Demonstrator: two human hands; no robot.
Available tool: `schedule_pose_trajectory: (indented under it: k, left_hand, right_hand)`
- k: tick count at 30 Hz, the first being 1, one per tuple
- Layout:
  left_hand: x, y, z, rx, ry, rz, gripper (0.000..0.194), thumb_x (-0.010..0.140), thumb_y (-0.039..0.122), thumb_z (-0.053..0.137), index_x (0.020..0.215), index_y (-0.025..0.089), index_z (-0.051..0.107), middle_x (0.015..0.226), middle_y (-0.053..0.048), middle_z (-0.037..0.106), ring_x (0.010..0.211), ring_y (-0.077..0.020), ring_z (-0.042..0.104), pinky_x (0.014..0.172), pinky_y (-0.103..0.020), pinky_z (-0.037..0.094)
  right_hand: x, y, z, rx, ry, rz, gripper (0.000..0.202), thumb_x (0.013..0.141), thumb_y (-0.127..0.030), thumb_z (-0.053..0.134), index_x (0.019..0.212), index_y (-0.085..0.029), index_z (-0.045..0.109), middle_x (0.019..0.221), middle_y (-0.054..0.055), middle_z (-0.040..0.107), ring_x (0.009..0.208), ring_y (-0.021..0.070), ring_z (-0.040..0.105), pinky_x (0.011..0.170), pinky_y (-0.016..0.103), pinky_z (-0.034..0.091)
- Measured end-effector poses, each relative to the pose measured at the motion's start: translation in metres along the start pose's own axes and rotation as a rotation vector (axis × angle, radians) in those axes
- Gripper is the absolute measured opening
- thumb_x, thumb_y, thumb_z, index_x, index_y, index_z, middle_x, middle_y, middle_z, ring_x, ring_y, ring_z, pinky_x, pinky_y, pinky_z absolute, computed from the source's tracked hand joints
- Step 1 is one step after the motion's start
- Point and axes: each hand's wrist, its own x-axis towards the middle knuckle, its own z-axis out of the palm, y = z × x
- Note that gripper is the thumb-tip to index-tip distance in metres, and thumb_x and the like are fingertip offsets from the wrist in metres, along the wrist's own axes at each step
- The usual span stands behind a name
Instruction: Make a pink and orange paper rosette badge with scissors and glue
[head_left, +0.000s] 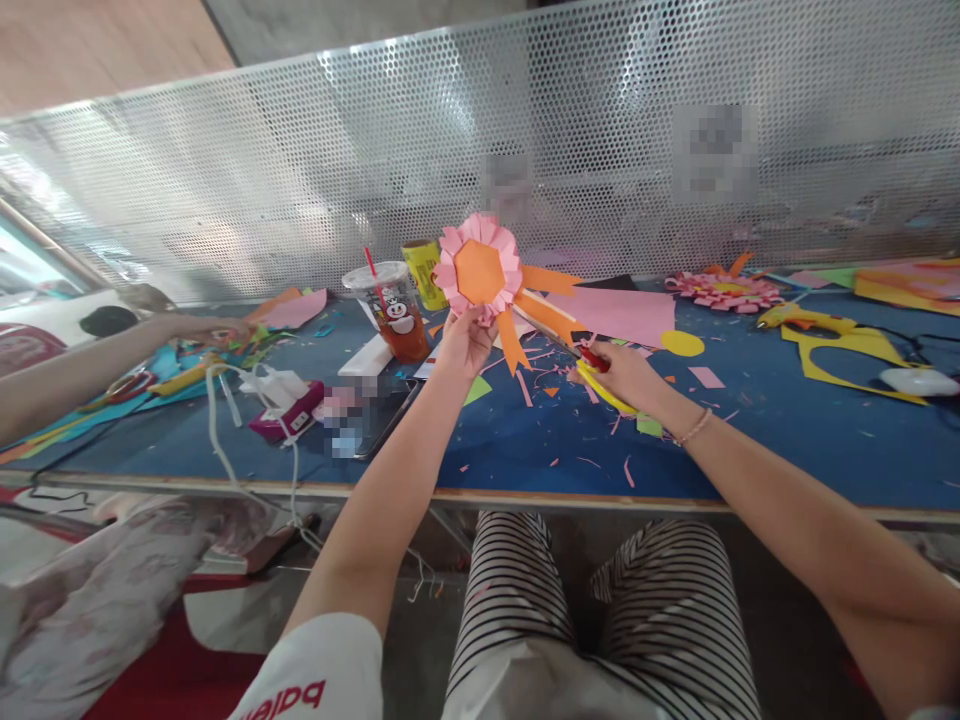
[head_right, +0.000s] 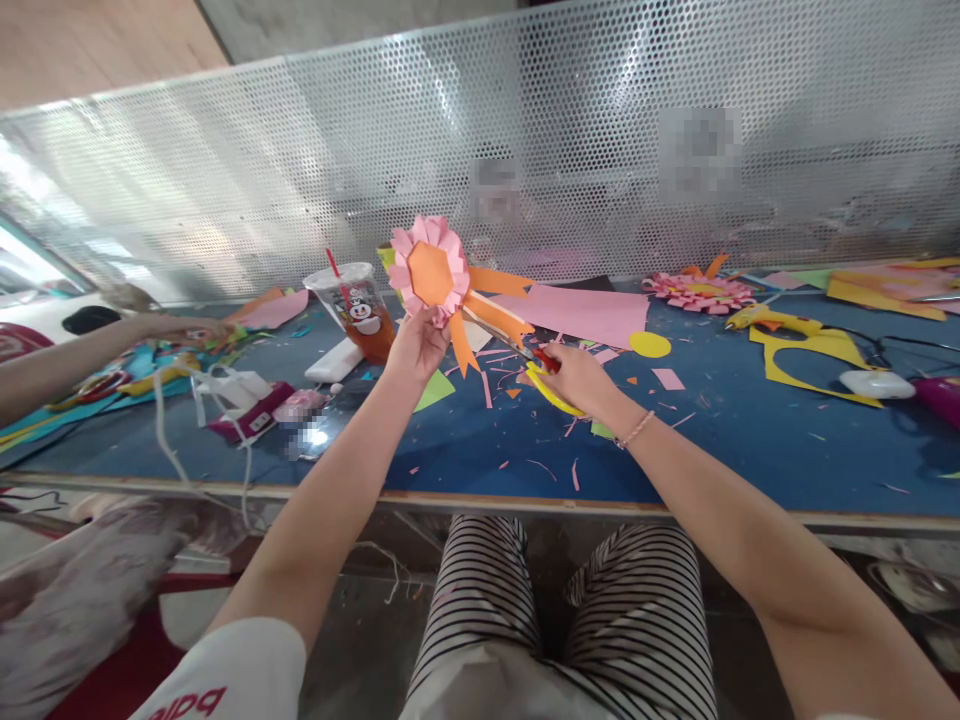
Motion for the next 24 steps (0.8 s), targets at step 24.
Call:
schedule_pose_trajectory:
  k: [24]
  left_hand:
    - [-0.0079,-0.0052,0.006,0.039,0.022,-0.048,0.013,0.074,0.006,0.056,0.069,0.017,0.05,0.063,0.004,0.061,0.059,-0.0061,0.061,0.072,-0.023,0.054]
  right_hand:
    - [0.0002,-0.0018,-0.0014,0.031,-0.01,0.01,0.035,0.073,-0.054,0.051,0.076,-0.018,0.052,0.07,0.004,0.057,0.06,0.0151,0.049,0.055,0.025,0.031]
